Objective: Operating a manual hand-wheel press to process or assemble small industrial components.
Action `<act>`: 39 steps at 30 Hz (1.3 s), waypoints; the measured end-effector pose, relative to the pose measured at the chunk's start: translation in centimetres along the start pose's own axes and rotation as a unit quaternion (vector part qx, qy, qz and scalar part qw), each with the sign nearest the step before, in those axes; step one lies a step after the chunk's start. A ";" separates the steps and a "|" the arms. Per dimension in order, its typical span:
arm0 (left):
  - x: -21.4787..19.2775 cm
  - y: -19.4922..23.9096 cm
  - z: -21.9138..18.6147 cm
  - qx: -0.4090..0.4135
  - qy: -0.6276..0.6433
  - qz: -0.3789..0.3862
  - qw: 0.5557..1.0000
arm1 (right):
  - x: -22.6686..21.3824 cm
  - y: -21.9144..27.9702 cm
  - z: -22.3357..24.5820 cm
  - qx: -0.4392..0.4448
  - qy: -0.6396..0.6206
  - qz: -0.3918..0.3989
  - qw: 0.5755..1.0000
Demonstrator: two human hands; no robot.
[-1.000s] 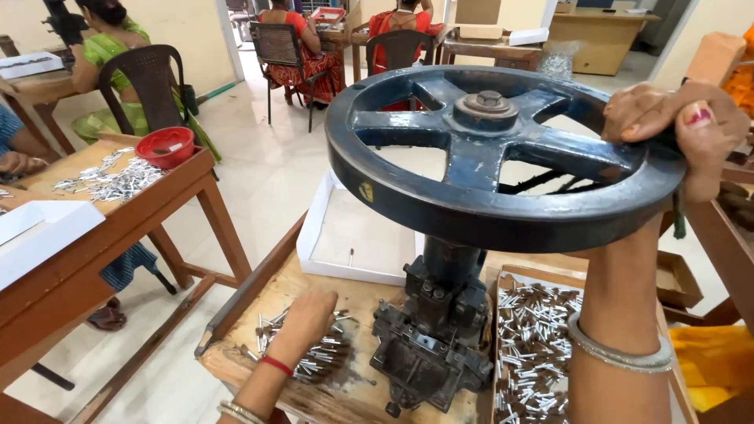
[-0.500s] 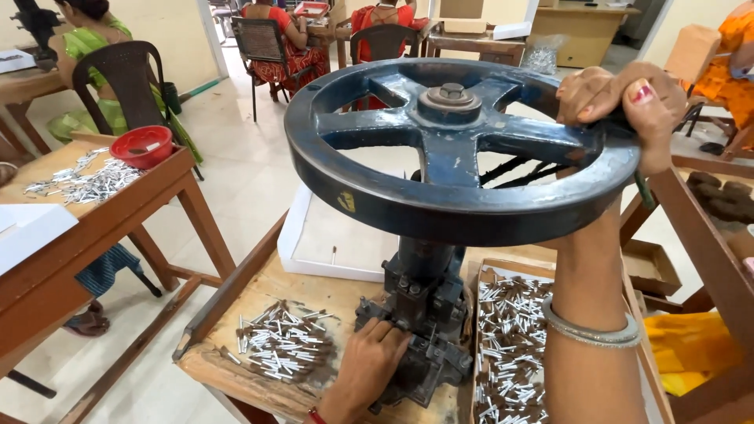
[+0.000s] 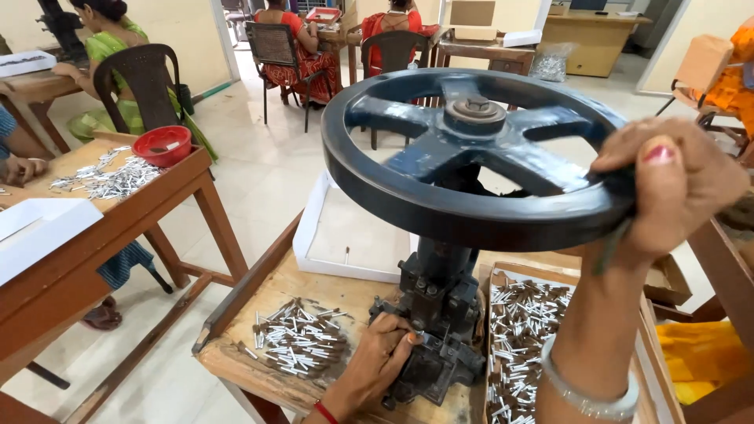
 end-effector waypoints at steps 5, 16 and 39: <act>0.3 0.1 -0.5 0.026 -0.013 0.018 0.999 | 8.1 1.8 7.0 -0.150 0.419 0.020 0.895; 8.8 2.5 0.6 0.037 -0.036 -0.009 0.999 | -6.1 -1.3 -5.4 0.052 -0.080 0.058 0.994; -6.3 -0.8 12.2 -0.156 -0.458 0.111 0.868 | -5.0 -1.1 -6.2 0.051 -0.046 0.199 0.978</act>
Point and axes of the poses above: each hand's wrist, its own y-axis away from the middle knuckle, its own x-axis out of the palm, z = x × y, the point moved 5 cm from there along -y, towards the middle knuckle, and after that the axes turned 1 degree about -z, right-handed, at the moved point
